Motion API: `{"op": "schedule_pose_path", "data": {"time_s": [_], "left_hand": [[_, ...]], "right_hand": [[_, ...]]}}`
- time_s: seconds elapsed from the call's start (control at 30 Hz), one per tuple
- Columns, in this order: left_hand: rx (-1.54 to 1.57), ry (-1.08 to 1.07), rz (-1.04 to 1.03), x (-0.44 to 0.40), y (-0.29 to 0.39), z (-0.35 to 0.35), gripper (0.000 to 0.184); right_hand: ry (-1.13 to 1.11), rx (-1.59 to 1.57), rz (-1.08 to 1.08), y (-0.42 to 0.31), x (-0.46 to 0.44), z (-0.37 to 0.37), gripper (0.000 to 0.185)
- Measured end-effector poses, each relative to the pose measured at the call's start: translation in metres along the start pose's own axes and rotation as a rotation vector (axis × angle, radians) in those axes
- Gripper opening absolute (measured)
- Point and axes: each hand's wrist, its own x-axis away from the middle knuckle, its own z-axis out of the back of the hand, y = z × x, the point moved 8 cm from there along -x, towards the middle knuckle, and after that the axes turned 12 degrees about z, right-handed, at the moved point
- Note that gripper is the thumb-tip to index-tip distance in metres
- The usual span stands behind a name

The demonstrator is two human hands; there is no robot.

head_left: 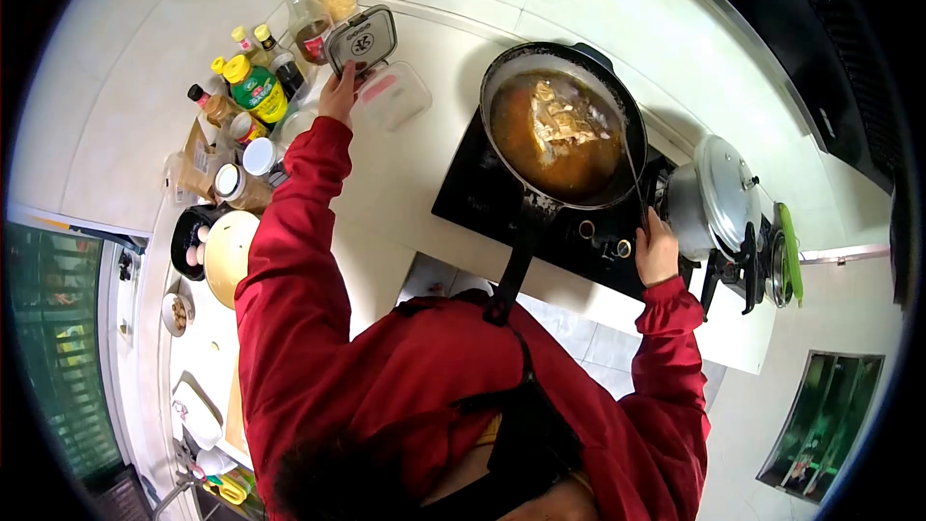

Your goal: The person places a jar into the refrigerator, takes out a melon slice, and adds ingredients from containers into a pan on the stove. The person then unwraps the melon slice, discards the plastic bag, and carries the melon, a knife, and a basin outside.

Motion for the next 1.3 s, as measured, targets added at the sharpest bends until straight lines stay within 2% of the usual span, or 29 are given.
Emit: {"op": "schedule_pose_path", "data": {"time_s": [0.1, 0.13, 0.17, 0.2, 0.23, 0.3, 0.37, 0.43, 0.63, 0.7, 0.83, 0.9, 0.97, 1.0, 1.2, 1.3], "left_hand": [[-0.095, 0.053, 0.058, 0.008, 0.01, -0.015, 0.026], [-0.019, -0.02, 0.035, -0.002, 0.005, -0.021, 0.027], [0.052, -0.093, 0.013, -0.005, 0.003, -0.025, 0.027], [-0.029, -0.108, -0.013, 0.001, 0.011, -0.031, 0.028], [-0.036, -0.103, -0.016, 0.006, 0.018, -0.036, 0.028], [-0.021, -0.145, -0.093, 0.023, 0.036, -0.055, 0.028], [0.009, -0.14, -0.085, 0.034, 0.047, -0.066, 0.029], [-0.055, -0.213, -0.092, 0.041, 0.052, -0.079, 0.029], [-0.139, -0.213, -0.192, 0.044, 0.057, -0.093, 0.031], [-0.145, -0.224, -0.209, 0.04, 0.056, -0.095, 0.032], [-0.349, -0.272, -0.248, 0.023, 0.053, -0.111, 0.036], [-0.435, -0.298, -0.264, 0.033, 0.058, -0.12, 0.038], [-0.533, -0.386, -0.152, 0.051, 0.059, -0.139, 0.039], [-0.463, -0.461, -0.097, 0.046, 0.049, -0.145, 0.04], [-0.799, -0.531, -0.072, 0.054, 0.038, -0.165, 0.041], [-0.944, -0.523, -0.055, 0.064, 0.035, -0.169, 0.04]], "right_hand": [[-0.05, -0.067, -0.026, 0.009, 0.004, -0.006, 0.037], [-0.027, -0.153, -0.107, 0.022, 0.012, -0.008, 0.036], [-0.078, -0.415, -0.351, 0.021, 0.013, -0.008, 0.034], [-0.083, -0.636, -0.622, 0.018, 0.018, -0.006, 0.032], [-0.025, -0.89, -0.746, 0.017, 0.022, -0.009, 0.032], [0.018, -1.168, -0.86, 0.019, 0.028, -0.005, 0.032], [-0.002, -1.435, -0.795, 0.007, 0.025, 0.003, 0.029], [-0.012, -1.501, -0.782, 0.002, 0.027, 0.011, 0.028], [-0.128, -1.528, -0.644, -0.01, 0.028, 0.025, 0.03], [-0.089, -1.548, -0.694, -0.014, 0.028, 0.03, 0.03], [-0.207, -1.501, -0.633, -0.028, 0.022, 0.039, 0.03], [-0.348, -1.456, -0.545, -0.041, 0.017, 0.04, 0.031], [-0.391, -1.44, -0.552, -0.046, 0.014, 0.038, 0.031], [-0.436, -1.411, -0.524, -0.05, 0.012, 0.037, 0.032], [-0.584, -1.302, -0.418, -0.069, 0.003, 0.038, 0.035], [-0.612, -1.277, -0.44, -0.075, 0.004, 0.034, 0.035]]}}
